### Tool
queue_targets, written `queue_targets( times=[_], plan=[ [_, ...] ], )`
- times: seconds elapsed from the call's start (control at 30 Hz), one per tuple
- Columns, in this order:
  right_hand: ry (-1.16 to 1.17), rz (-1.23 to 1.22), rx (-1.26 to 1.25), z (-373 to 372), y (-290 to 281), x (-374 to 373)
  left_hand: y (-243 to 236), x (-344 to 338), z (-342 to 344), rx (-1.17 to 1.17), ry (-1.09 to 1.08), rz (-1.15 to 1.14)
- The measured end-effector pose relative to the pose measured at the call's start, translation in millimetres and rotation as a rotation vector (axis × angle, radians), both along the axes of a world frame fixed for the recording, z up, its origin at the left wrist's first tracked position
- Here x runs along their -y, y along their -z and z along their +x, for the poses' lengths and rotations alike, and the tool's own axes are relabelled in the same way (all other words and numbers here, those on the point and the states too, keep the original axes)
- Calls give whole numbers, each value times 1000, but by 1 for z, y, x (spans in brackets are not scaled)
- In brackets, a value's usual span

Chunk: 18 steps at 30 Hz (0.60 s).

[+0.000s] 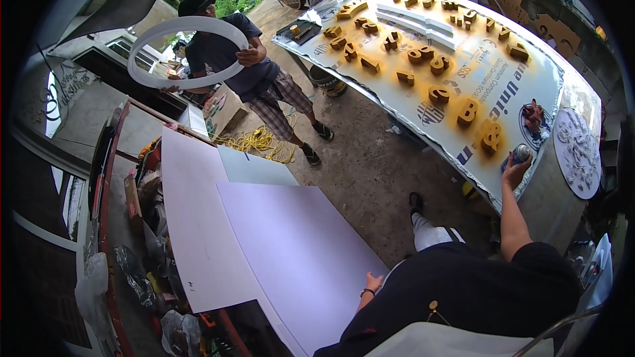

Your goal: Spray painting 3D letters for a commercial sign on an assembly table.

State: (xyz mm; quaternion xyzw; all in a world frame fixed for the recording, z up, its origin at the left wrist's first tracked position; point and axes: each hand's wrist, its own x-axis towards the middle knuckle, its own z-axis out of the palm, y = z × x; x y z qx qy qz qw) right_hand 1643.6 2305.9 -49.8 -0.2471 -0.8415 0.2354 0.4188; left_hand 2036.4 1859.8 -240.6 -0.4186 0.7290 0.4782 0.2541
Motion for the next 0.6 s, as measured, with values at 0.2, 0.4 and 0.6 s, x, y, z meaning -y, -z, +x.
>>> queue_targets(
  times=[0.2,0.4,0.6],
  plan=[
    [-34,-30,-17,-8,-3,16,71,31,10,-167,113,27],
    [9,-14,4,-5,1,6,-1,31,-34,-10,46,39],
    [-9,-10,-27,-8,-5,14,-39,31,-59,-76,-122,39]
  ],
)
